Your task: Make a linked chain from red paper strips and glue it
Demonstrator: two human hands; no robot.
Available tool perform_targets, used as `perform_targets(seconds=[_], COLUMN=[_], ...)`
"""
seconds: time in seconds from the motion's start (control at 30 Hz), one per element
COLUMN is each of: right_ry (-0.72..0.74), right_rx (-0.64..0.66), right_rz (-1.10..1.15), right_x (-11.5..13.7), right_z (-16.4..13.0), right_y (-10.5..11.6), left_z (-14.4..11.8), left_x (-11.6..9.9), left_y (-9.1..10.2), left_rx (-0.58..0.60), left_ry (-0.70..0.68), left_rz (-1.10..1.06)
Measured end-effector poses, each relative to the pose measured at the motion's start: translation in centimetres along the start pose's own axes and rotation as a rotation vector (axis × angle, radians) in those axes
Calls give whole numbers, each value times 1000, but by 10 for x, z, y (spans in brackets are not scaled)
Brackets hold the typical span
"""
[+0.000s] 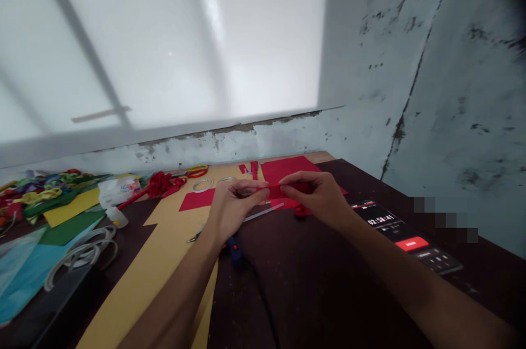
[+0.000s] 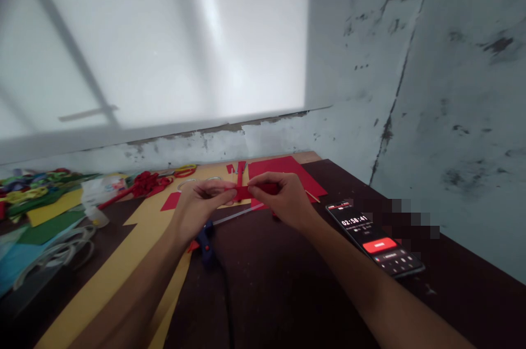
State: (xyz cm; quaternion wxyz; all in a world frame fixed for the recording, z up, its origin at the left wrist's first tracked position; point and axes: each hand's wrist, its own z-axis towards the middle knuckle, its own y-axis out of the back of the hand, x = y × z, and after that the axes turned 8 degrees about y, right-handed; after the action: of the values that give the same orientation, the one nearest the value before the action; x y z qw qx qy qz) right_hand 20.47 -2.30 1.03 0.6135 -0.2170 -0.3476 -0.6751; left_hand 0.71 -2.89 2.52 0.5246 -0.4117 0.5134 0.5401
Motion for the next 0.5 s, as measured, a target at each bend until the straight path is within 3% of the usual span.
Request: perform_targets(seconds=[0.5], right_ry=[-2], right_rx=[-5], right_rz=[-15], right_x=[-1], right_z=[0], right_y=[0], left_z=[0], left_x=[0], left_y=[-2], left_rx=[6], left_ry=[-34], left_rz=[23])
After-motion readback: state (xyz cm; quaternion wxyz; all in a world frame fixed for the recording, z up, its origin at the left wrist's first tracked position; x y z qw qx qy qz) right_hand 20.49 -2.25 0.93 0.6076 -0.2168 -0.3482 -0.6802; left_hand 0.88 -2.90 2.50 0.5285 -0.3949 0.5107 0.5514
